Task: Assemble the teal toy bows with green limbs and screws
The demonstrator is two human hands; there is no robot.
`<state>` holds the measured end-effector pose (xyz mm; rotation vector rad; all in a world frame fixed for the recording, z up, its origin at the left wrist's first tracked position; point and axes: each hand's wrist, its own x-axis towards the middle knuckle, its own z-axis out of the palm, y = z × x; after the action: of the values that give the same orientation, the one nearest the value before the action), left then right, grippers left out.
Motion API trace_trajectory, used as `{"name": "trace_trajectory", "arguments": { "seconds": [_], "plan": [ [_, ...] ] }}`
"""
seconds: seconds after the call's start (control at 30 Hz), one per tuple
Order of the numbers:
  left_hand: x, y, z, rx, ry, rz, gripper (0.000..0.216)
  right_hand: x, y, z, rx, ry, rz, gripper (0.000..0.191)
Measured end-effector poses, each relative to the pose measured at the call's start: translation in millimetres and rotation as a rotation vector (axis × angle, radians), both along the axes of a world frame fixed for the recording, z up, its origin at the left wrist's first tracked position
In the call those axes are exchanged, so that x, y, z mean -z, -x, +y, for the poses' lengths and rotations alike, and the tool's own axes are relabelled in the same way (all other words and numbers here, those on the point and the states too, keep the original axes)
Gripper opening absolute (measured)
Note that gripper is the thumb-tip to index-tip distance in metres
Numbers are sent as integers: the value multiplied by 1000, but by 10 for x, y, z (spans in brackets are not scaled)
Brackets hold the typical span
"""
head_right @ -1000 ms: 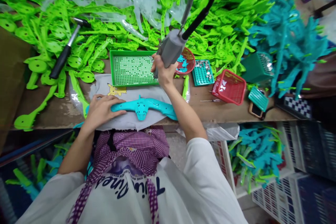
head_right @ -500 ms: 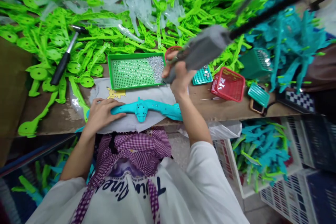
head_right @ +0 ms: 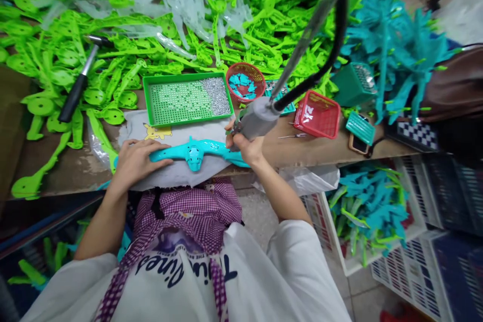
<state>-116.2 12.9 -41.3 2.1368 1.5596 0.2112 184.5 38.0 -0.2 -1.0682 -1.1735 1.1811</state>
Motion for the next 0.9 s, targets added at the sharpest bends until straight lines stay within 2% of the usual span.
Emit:
{"name": "trace_trajectory", "arguments": {
  "seconds": [0.13, 0.37, 0.53, 0.67, 0.8, 0.9],
  "plan": [
    [3, -4, 1, -2, -6, 11, 34, 52, 20, 2, -45, 31, -3, 65],
    [28, 8, -7, 15, -15, 16, 36, 97, -10, -54, 19, -9, 29, 67],
    [31, 8, -10, 15, -7, 11, 36, -86, 23, -6, 22, -93, 67, 54],
    [10, -1, -10, 18, -1, 5, 36, -249, 234, 334, 121, -337, 120, 54],
    [11, 0, -16, 10, -12, 4, 37, -150, 517, 852, 198, -301, -120, 54],
    [27, 5, -18, 23, -14, 2, 37, 6, 696, 1133, 243, -301, -166, 60]
  ]
}}
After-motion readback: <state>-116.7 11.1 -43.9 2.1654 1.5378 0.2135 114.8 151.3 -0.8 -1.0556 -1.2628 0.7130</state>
